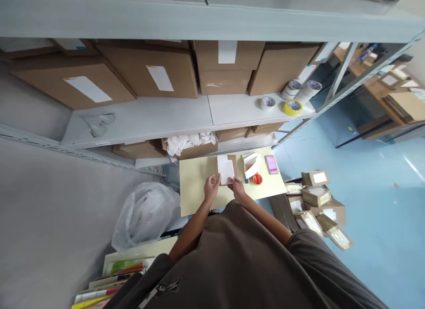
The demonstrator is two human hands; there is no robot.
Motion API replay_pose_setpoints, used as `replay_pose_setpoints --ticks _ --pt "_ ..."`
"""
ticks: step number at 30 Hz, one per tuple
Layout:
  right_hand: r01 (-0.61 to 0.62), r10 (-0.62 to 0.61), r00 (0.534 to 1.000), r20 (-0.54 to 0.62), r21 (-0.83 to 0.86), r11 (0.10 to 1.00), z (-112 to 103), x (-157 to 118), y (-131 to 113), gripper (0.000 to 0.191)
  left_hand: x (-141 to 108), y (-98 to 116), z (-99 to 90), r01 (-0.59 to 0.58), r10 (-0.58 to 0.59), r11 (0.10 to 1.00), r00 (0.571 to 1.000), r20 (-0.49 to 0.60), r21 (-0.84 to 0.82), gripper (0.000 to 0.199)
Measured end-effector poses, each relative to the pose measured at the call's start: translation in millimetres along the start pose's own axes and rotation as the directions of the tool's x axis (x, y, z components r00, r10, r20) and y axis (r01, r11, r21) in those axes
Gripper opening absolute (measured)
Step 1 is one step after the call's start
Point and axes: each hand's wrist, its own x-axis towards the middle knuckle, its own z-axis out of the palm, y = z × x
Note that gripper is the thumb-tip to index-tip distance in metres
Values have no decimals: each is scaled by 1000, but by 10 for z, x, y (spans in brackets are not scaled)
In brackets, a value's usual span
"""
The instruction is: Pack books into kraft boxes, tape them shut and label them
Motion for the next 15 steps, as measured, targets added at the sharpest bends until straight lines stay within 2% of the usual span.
replay_pose_setpoints --ticks 2,4,6,9,13,15 --pt "-32 32 999 21 9 999 -99 75 -16 44 87 18 131 154 -142 983 983 115 -96 35" --pt "-52 53 998 26 -17 998 -185 139 -6 40 158 34 238 179 -154 977 967 201 -115 33" --pt "-46 46 999 -1 -69 997 -265 201 24 37 195 51 330 181 -167 982 969 181 -59 29" --pt "26 -37 998 -54 -195 980 -377 302 69 35 200 76 448 203 -211 976 969 126 72 24" --pt "154 -218 971 -102 -433 888 -473 440 67 32 184 100 566 259 -285 944 953 107 206 23" --pt "184 -282 951 -128 -498 847 -490 494 53 42 181 107 608 280 -311 929 945 99 242 26"
